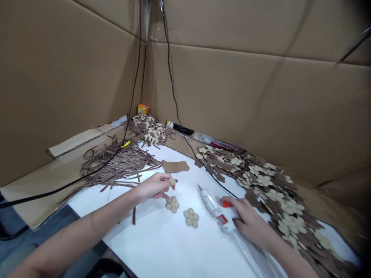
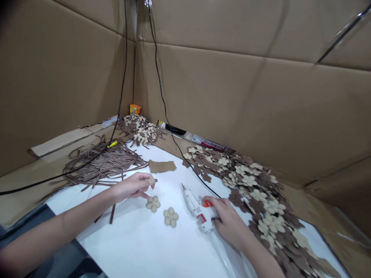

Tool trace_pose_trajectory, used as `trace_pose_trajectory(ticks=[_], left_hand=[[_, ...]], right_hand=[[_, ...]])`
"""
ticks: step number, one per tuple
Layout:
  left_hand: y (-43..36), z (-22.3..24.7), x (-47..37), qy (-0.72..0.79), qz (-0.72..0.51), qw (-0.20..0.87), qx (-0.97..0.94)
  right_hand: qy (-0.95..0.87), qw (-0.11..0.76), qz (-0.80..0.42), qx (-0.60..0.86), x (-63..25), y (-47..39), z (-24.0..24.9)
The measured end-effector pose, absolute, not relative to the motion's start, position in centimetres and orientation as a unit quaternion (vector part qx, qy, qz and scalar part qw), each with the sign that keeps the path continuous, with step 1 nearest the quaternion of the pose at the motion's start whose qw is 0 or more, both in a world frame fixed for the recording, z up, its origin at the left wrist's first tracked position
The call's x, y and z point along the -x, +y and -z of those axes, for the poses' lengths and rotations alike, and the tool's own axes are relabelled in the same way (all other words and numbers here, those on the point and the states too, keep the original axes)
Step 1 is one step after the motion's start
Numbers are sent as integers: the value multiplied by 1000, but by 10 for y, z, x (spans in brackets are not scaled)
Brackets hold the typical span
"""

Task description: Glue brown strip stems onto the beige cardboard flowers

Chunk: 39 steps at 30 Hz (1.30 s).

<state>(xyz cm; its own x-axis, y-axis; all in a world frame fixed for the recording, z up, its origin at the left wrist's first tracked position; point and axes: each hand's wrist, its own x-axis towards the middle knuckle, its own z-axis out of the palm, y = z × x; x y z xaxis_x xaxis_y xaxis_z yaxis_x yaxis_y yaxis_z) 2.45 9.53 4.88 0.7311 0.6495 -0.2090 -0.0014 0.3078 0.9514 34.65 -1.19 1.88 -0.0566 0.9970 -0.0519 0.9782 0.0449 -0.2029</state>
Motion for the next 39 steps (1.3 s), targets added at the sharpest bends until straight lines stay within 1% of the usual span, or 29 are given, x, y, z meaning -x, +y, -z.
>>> trace_pose_trajectory(ticks=[6,10,13,15,16,18,21,24,27,29,33,39], left_hand=[[93,-51,-25,298,-209,739,-566],[93,-49,-26,295,-210,728,-582],[91,-47,-27,296,-218,716,-594],[88,-47,-28,291,-216,713,-600],[86,-47,-28,286,-211,714,-602],[82,-47,-29,277,-203,717,-607],[76,-47,-29,261,-195,698,-637],[71,-49,-29,261,-192,664,-674],[69,-50,-29,280,-193,640,-689],[68,-49,-29,282,-188,642,-688],[72,-49,-28,271,-184,647,-688],[79,-54,-25,263,-246,671,-648]], right_hand=[[-733,74,-32,675,-348,-13,-3],[-741,78,-23,667,-354,-11,-1],[-727,101,21,678,-345,-9,-19],[-700,141,72,697,-321,-8,-39],[-687,171,74,703,-305,-8,-50],[-688,222,21,690,-266,-8,-70],[-679,249,-115,681,-214,-5,-86],[-645,254,-246,677,-193,0,-84],[-602,268,-323,679,-193,3,-77],[-592,283,-338,675,-197,3,-74],[-597,308,-332,662,-197,3,-75],[-594,338,-315,658,-190,2,-77]])
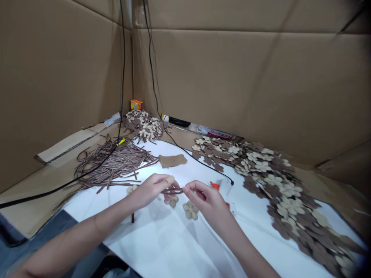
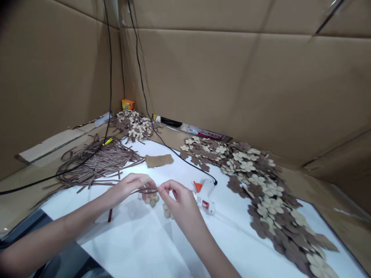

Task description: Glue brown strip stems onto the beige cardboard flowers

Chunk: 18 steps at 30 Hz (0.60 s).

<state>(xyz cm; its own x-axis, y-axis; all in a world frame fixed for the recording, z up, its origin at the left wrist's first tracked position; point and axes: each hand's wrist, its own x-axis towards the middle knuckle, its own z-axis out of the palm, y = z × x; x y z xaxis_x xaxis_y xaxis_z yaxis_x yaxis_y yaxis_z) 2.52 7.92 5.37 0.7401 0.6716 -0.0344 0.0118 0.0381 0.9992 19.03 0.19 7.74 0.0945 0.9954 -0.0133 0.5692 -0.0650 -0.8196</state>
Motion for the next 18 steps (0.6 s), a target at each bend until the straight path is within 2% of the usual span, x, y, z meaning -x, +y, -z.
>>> trace_pose_trajectory(ticks=[11,18], left_hand=[[82,-44,-28,247,-192,738,-598],[84,-44,-26,254,-172,757,-578]], right_hand=[[-590,355,-310,656,-192,6,-68],[-615,344,-256,662,-198,7,-67]])
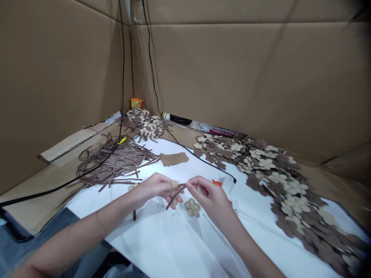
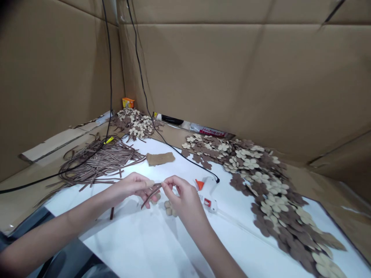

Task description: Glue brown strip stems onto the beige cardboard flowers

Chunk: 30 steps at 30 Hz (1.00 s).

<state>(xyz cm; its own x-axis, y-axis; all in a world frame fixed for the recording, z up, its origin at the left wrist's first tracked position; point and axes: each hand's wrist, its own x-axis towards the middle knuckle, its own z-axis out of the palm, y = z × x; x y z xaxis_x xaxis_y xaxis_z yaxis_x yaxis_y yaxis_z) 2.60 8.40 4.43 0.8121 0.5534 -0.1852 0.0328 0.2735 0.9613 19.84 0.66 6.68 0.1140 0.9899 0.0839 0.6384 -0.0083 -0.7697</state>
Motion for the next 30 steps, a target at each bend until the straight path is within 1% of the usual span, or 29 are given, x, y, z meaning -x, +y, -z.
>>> trace_pose_trajectory(ticks=[4,9,16,21,26,30], left_hand=[[86,-48,-25,267,-176,742,-589],[86,-54,-23,250,-162,740,-603],[87,-47,-25,248,-178,723,-620],[86,-57,-23,234,-164,716,-637],[86,-58,-22,203,-185,729,-627],[87,-51,-25,226,-203,703,-643]], right_hand=[[-630,337,-241,657,-200,6,-68],[-619,335,-259,662,-197,5,-71],[-624,324,-245,668,-196,3,-73],[-631,329,-228,664,-195,3,-73],[-640,341,-231,648,-194,4,-66],[-637,339,-223,656,-192,3,-64]])
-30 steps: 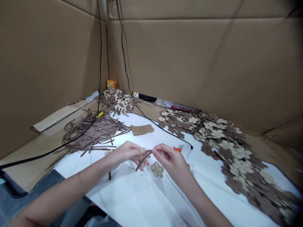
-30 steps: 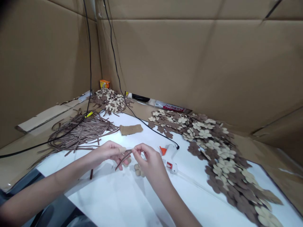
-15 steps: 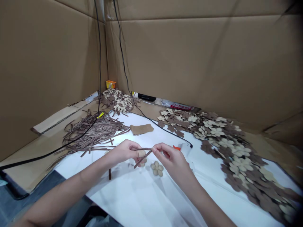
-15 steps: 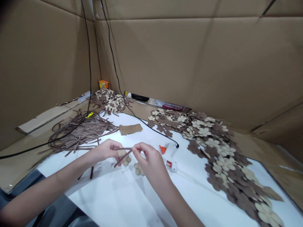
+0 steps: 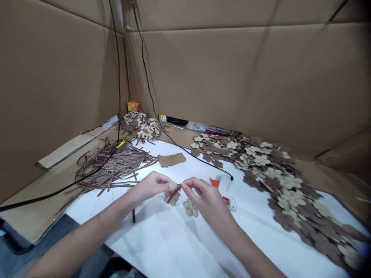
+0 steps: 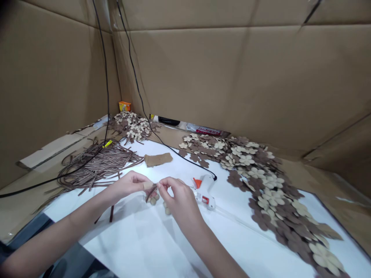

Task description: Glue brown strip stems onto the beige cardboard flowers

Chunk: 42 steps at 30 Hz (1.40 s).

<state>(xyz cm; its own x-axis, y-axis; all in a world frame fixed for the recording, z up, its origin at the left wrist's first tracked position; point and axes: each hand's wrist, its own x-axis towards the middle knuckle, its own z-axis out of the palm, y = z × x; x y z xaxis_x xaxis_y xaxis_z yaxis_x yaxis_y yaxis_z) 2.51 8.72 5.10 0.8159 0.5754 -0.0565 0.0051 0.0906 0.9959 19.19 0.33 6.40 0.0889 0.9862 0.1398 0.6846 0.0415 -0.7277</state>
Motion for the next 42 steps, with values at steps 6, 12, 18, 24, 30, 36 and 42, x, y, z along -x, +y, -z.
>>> trace_pose_trajectory(ticks=[6,12,18,24,30,36,42], left_hand=[[87,-46,-28,238,-203,690,-652],[83,-47,-31,239,-235,683,-649],[78,-51,-36,259,-266,676,-637],[73,-49,-36,243,-293,665,-642],[63,-45,-39,245,-336,660,-625],[59,-44,-43,251,-353,660,-613],[57,-47,-43,262,-353,662,-607]], right_hand=[[-629,360,-234,648,-191,4,-62],[-632,374,-218,642,-192,4,-60],[-648,405,-180,620,-187,3,-59],[-632,458,-131,611,-180,-1,-59],[-614,486,-134,608,-177,-3,-56],[-594,487,-163,619,-176,-1,-53],[-568,489,-206,629,-176,-2,-53]])
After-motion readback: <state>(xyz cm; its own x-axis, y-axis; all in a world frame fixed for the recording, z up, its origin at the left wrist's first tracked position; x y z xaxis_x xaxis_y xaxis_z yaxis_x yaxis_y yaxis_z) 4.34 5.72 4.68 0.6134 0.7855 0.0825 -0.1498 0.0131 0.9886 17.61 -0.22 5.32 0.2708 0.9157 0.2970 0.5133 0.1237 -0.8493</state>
